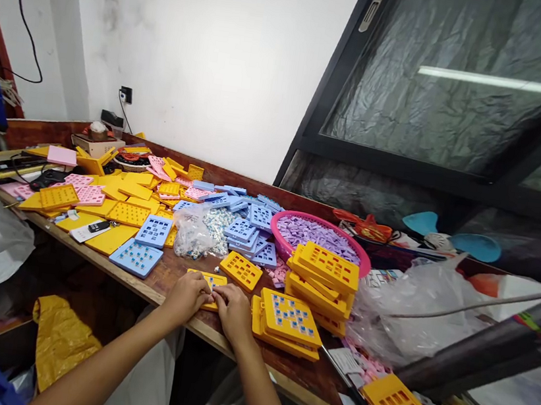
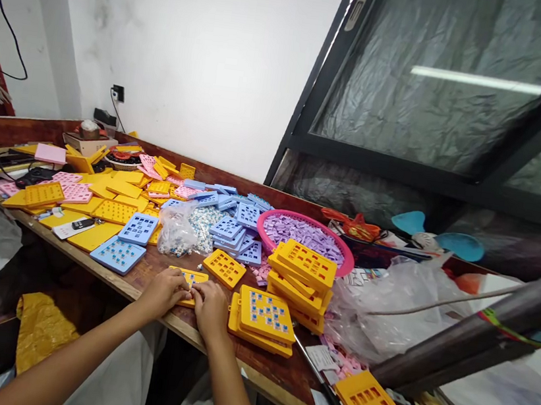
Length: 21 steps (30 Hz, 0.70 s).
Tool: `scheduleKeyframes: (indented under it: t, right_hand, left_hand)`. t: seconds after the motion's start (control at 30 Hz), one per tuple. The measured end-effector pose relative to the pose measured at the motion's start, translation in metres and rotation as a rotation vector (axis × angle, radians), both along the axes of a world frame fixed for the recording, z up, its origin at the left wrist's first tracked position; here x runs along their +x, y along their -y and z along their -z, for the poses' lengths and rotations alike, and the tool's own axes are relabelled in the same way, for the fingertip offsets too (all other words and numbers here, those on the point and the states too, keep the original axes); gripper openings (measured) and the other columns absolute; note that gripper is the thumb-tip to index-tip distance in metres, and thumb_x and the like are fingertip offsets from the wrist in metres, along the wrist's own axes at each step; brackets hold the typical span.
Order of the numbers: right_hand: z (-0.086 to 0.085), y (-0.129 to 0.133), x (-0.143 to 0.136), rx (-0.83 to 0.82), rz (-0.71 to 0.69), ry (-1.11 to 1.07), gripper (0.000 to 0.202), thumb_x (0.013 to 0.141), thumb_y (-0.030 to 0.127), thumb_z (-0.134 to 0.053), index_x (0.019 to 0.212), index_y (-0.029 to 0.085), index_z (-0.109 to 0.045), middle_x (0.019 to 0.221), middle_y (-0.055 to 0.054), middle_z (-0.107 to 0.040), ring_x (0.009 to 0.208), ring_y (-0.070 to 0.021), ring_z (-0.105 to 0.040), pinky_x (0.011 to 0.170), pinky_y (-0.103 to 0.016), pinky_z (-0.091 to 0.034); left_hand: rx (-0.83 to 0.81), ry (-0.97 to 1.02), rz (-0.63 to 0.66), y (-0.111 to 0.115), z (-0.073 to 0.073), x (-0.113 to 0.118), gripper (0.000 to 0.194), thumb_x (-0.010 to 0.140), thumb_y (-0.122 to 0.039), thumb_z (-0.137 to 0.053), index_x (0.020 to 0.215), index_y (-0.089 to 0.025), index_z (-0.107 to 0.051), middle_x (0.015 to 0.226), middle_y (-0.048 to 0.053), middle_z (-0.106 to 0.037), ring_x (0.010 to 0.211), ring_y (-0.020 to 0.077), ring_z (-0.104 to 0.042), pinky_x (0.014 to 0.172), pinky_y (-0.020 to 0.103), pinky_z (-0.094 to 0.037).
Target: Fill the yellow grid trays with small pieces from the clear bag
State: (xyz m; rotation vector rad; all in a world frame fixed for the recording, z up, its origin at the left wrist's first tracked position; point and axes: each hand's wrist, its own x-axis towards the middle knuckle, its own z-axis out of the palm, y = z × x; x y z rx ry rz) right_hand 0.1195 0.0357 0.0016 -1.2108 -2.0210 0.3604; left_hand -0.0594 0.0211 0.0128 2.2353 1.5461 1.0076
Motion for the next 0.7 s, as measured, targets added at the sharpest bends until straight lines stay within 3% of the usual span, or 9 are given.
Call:
scheduleKeyframes:
  t: [0.2,0.4,0.5,0.7]
  right_hand:
    - [-0.006,0.006,-0.002,0.019,0.051,0.151,0.018,0.099,0.027,-0.058,0.099,0.026,-0.076,0.099,-0.004,-0.068,0.095,-0.0209,-0.062,0.085,-0.03,-0.048]
    - [-0.01,0.021,-0.002,0.139,0.064,0.495,0.026,0.104,0.028,-0.047,0.113,0.027,-0.071,0.112,-0.005,-0.068,0.099,-0.0216,-0.058,0.079,-0.031,-0.044]
    - [-0.012,0.031,-0.001,0.21,0.02,0.614,0.029,0.104,0.029,-0.046,0.125,0.023,-0.066,0.124,-0.008,-0.066,0.104,-0.0235,-0.055,0.086,-0.034,-0.043]
    - [-0.023,0.038,-0.002,0.196,-0.089,0.741,0.033,0.102,0.036,-0.048,0.124,0.02,-0.067,0.125,-0.012,-0.066,0.104,-0.0272,-0.053,0.086,-0.039,-0.04]
  left_hand:
    - [-0.105,-0.044,-0.015,-0.005,-0.011,-0.003,0.009,0.082,-0.027,-0.079,0.079,-0.02,-0.075,0.089,0.004,-0.066,0.089,0.0218,-0.062,0.078,0.031,-0.043]
    - [-0.055,0.001,-0.035,-0.002,-0.001,-0.005,0.007,0.085,-0.025,-0.075,0.08,-0.02,-0.074,0.089,0.003,-0.066,0.086,0.0189,-0.062,0.075,0.029,-0.042]
    - [-0.05,-0.027,-0.032,-0.001,0.001,-0.004,0.007,0.086,-0.025,-0.074,0.081,-0.02,-0.073,0.091,0.004,-0.066,0.089,0.0187,-0.062,0.076,0.029,-0.043]
    - [-0.054,-0.221,-0.006,0.003,-0.007,-0.007,0.015,0.093,-0.027,-0.066,0.081,-0.02,-0.073,0.095,0.006,-0.068,0.094,0.022,-0.061,0.079,0.033,-0.043]
